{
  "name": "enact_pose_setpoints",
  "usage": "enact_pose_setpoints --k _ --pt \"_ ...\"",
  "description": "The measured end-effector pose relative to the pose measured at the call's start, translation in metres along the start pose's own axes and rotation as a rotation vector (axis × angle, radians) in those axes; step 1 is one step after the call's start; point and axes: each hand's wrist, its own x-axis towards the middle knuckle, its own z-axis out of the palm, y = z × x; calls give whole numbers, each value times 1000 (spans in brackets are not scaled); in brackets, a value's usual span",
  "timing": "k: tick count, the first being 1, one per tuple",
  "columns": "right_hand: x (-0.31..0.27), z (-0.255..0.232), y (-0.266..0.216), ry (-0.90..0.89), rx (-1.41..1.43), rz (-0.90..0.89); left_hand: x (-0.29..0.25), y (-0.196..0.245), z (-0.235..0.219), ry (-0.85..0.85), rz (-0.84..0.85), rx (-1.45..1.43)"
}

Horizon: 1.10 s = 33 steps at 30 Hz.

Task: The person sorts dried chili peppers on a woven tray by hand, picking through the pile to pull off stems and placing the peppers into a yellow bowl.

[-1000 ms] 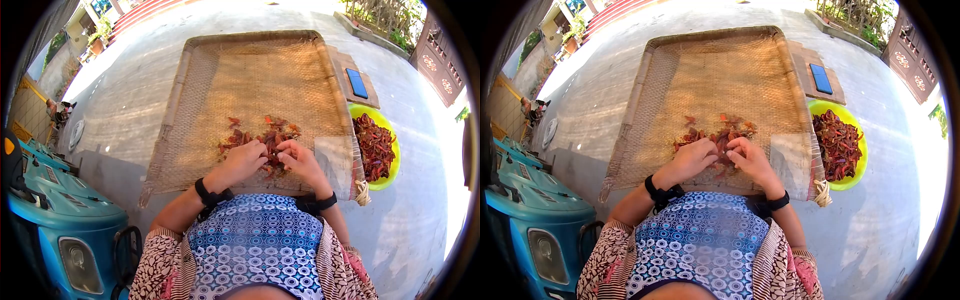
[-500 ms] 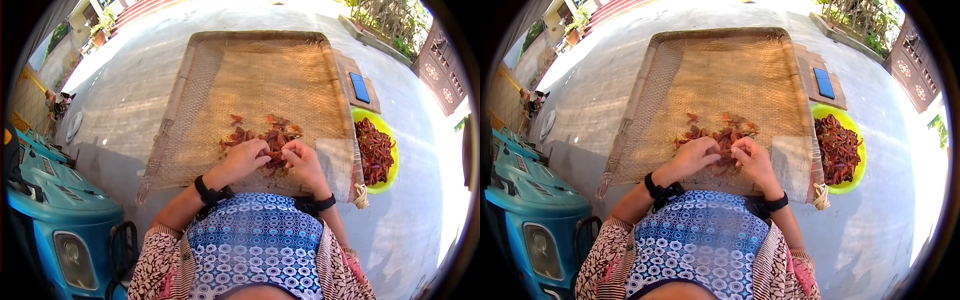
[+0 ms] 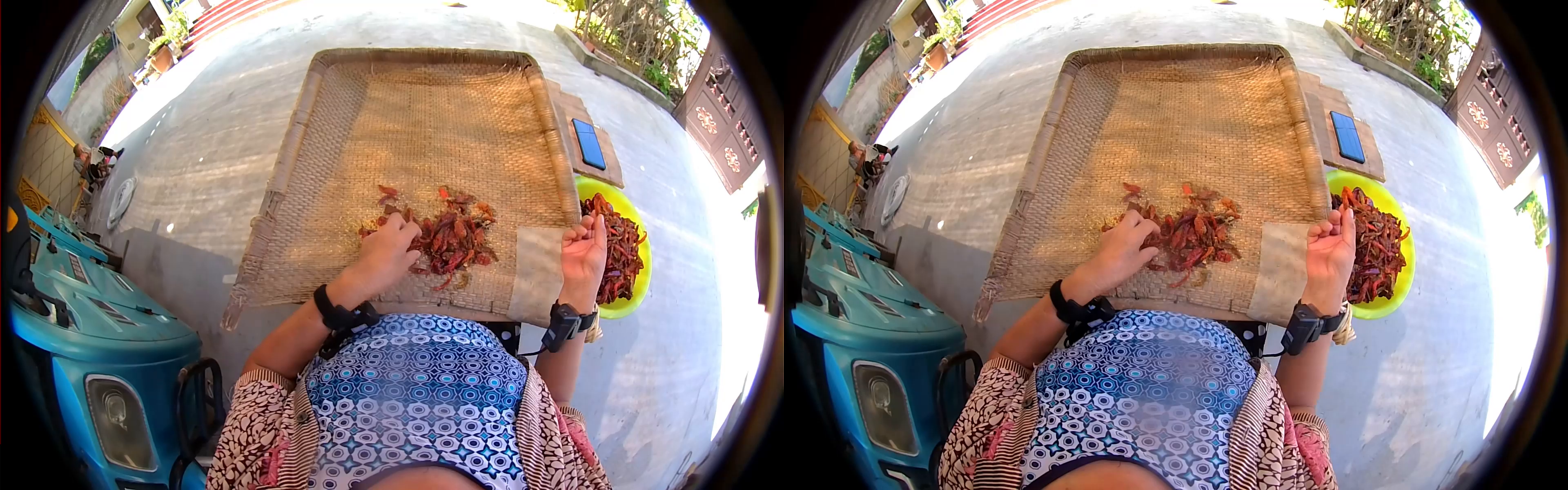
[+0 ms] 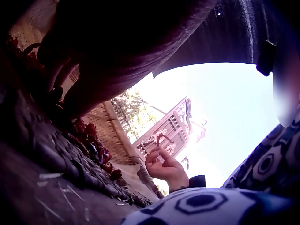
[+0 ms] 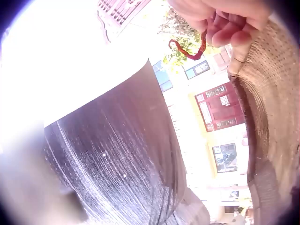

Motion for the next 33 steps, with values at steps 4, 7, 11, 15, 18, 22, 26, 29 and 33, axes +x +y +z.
enact_pose_setpoints --k 4,7,11,15,18,22,26,29,33 --pt "12 -33 -18 85 449 137 2 -9 6 30 79 2" --pt "8 -36 -13 44 363 138 4 -10 8 48 81 3" --pt "8 -34 1 35 138 137 4 -7 5 28 56 -4" --pt "-8 -4 24 -4 61 247 6 -7 6 31 33 -11" --pt "-16 7 41 -39 -21 343 6 -5 5 19 19 21" --pt "-31 25 62 -42 -249 340 7 -9 8 65 60 -31" --pt "-44 33 74 -131 -372 337 5 -8 8 93 24 -99" --pt "-49 38 82 -177 -501 348 2 0 0 75 -21 -135" --pt "-56 43 91 -292 -696 365 2 -7 6 52 30 -103"
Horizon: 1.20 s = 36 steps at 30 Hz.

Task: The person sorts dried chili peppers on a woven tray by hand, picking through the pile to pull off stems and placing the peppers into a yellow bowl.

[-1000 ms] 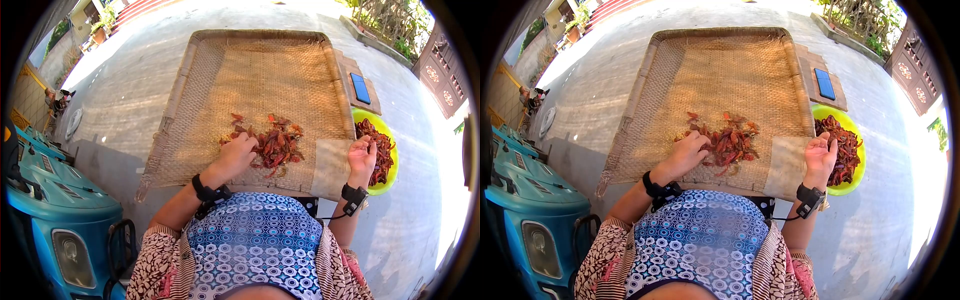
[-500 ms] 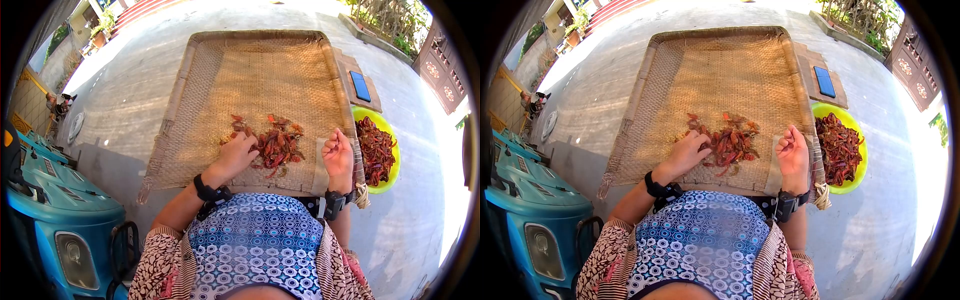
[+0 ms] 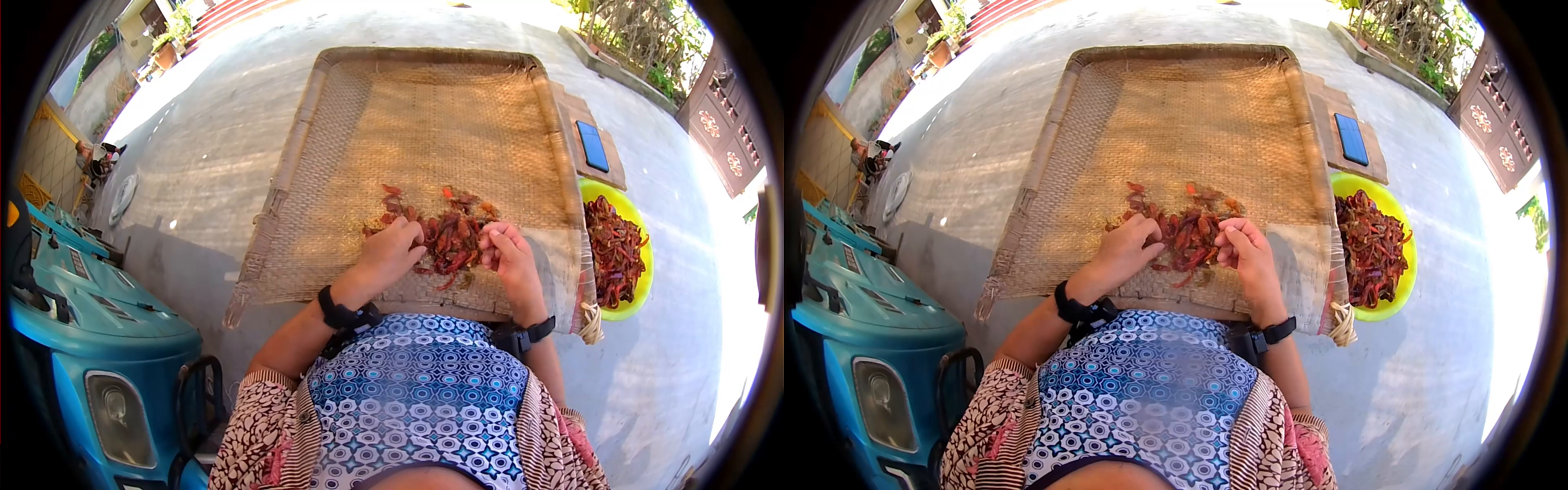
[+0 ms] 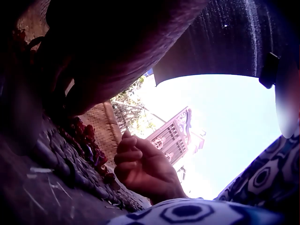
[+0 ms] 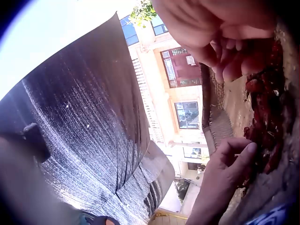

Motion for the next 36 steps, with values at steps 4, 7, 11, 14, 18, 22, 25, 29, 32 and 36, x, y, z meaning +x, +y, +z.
enact_pose_setpoints --k 4,7,11,14,18,22,25,29,32,36 --pt "1 8 3 -52 -108 62 1 -2 3 5 24 -14" --pt "1 13 7 -107 -147 95 3 -5 6 11 7 -75" --pt "1 18 8 -156 -207 103 5 -6 6 0 8 -96" --pt "0 19 7 -147 -207 103 4 -8 7 10 27 -71" --pt "2 18 10 -161 -225 93 3 -5 7 43 45 -88" --pt "3 15 15 -241 -273 36 1 3 5 10 85 -228" --pt "3 15 15 -286 -287 23 2 3 5 4 127 -295" --pt "3 16 15 -287 -287 35 2 2 7 8 126 -316" --pt "5 14 18 -292 -271 20 2 2 7 15 150 -342" --pt "3 17 16 -269 -290 12 1 2 7 -5 158 -416"
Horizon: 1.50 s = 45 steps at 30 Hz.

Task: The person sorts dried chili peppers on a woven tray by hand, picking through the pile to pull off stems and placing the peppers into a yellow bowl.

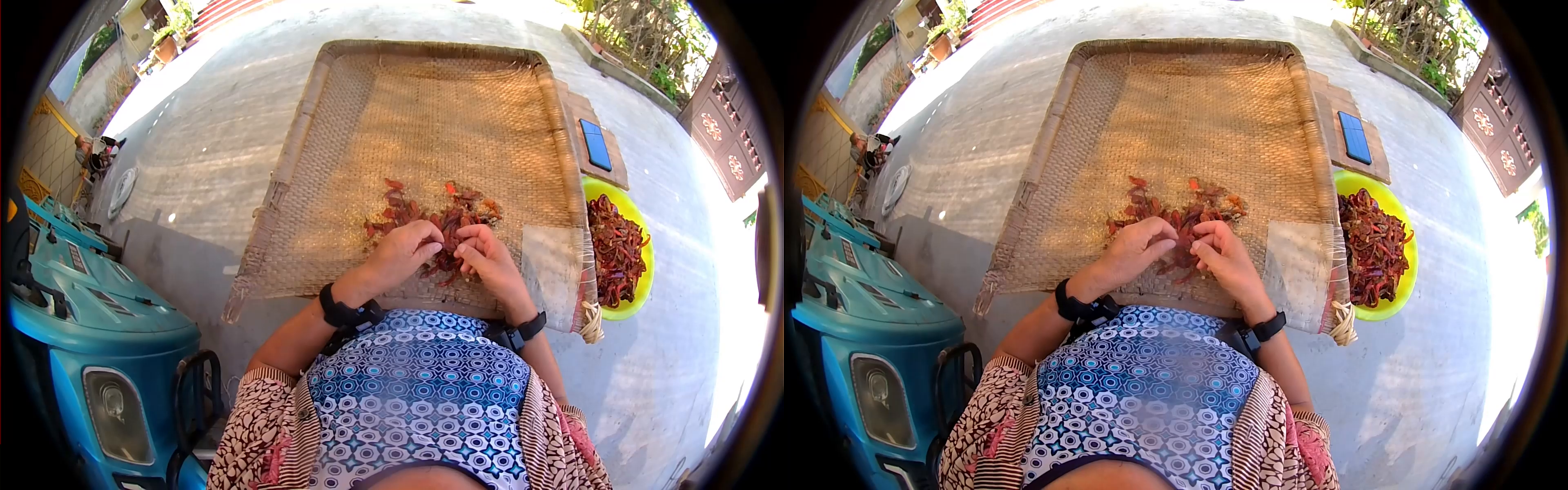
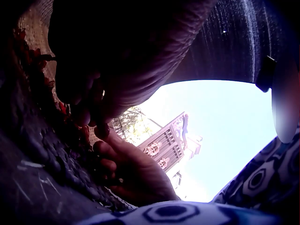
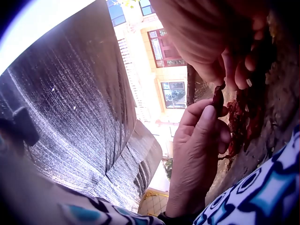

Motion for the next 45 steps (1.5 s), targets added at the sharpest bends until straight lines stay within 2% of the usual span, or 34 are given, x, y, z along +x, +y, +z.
enact_pose_setpoints --k 8,15,45 --pt "0 -1 1 5 3 38 0 6 -1 -42 -111 -49" --pt "0 1 2 -1 17 2 -1 12 -4 -63 -174 -93" --pt "-1 -2 4 14 72 44 -4 1 1 -121 -154 -128"
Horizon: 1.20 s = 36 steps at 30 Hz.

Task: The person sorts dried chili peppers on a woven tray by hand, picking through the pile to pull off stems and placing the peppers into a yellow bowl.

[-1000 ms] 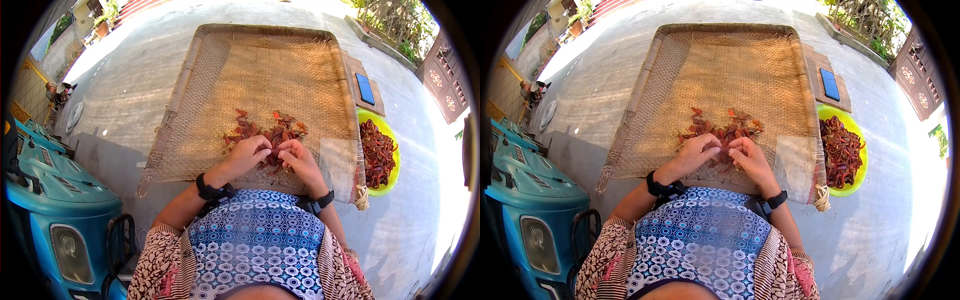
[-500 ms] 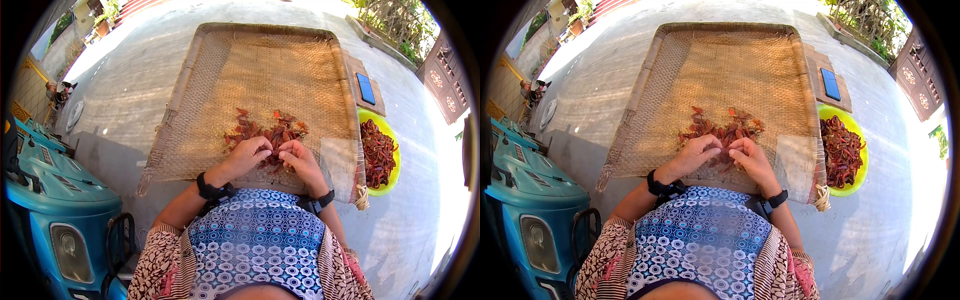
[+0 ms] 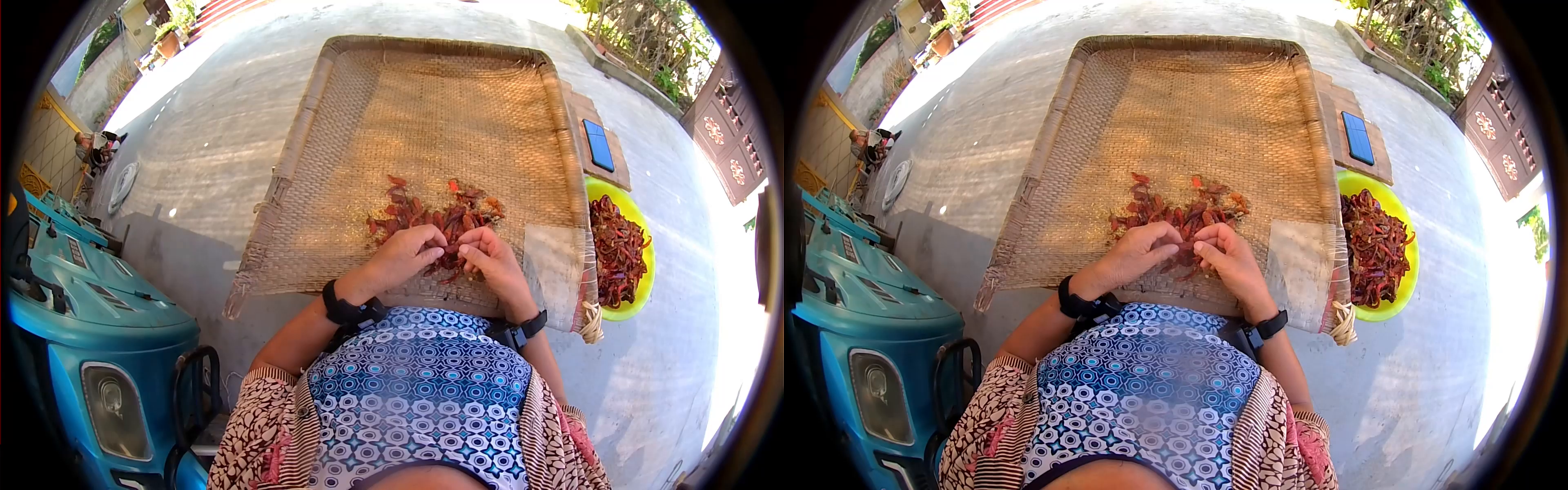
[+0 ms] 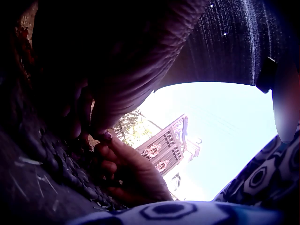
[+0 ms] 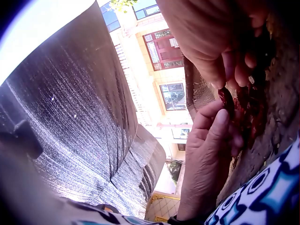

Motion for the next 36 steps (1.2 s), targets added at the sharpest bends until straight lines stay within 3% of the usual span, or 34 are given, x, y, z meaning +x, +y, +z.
enact_pose_setpoints --k 21,36 --pt "0 0 0 20 -1 -12 -1 -3 -1 -47 -9 25" --pt "2 -3 5 34 12 -2 -1 -13 1 -51 76 110"
